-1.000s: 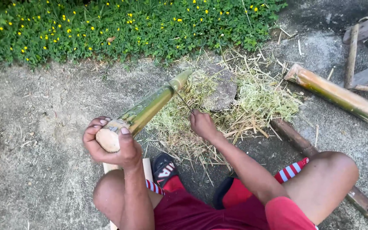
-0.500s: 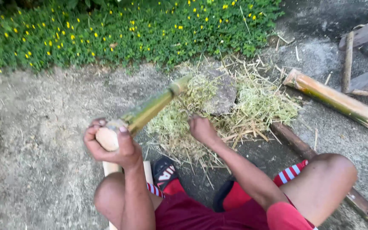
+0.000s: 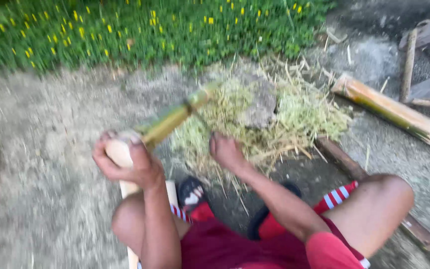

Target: The person is using a knife to shave or carve the outer surface of a bamboo stalk.

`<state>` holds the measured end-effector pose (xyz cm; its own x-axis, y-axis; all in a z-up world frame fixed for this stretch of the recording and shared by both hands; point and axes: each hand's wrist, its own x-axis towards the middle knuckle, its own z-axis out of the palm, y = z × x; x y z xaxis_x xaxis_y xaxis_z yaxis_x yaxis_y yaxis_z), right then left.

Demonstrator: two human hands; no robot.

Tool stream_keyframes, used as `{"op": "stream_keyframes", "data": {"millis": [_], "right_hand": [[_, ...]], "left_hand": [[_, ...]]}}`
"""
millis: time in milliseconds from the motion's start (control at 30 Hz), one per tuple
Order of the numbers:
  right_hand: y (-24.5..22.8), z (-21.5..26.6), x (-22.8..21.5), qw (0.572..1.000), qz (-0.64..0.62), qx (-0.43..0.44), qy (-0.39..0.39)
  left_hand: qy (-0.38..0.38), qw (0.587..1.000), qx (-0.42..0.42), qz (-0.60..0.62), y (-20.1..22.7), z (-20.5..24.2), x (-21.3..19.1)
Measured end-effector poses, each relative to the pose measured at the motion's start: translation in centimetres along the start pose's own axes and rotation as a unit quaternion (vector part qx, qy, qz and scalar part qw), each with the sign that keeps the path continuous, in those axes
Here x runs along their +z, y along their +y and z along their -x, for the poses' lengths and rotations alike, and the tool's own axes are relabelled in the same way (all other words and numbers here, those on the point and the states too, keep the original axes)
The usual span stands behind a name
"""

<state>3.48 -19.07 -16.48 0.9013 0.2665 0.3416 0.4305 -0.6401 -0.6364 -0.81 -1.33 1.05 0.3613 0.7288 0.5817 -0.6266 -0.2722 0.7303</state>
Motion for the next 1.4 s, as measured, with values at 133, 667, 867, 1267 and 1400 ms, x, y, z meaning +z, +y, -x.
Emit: {"op": "stream_keyframes", "data": {"millis": [133, 667, 867, 1267, 1400], "right_hand": [[-1.7, 0.1, -1.3, 0.987, 0.05, -0.007, -0.154], [3.8, 0.1, 2.5, 0.994, 0.049, 0.032, -0.087], [8.1, 1.6, 3.0, 0.963, -0.031, 0.249, -0.099], [-7.6, 2.5, -7.0, 0.979, -0.192, -0.064, -0.013], [-13.5, 0.7, -11.0, 0.989, -0.121, -0.081, -0.001]], "left_hand": [[-0.001, 0.999, 0.039, -0.015, -0.8, 0.7, -0.8], [0.009, 0.999, -0.014, 0.032, -1.2, -0.3, -0.5], [0.017, 0.999, -0.03, 0.036, -1.3, -1.0, -0.8], [-0.062, 0.995, 0.02, 0.071, -0.3, 1.2, 0.8], [-0.071, 0.996, 0.058, -0.008, -0.4, 1.7, 0.6]]}}
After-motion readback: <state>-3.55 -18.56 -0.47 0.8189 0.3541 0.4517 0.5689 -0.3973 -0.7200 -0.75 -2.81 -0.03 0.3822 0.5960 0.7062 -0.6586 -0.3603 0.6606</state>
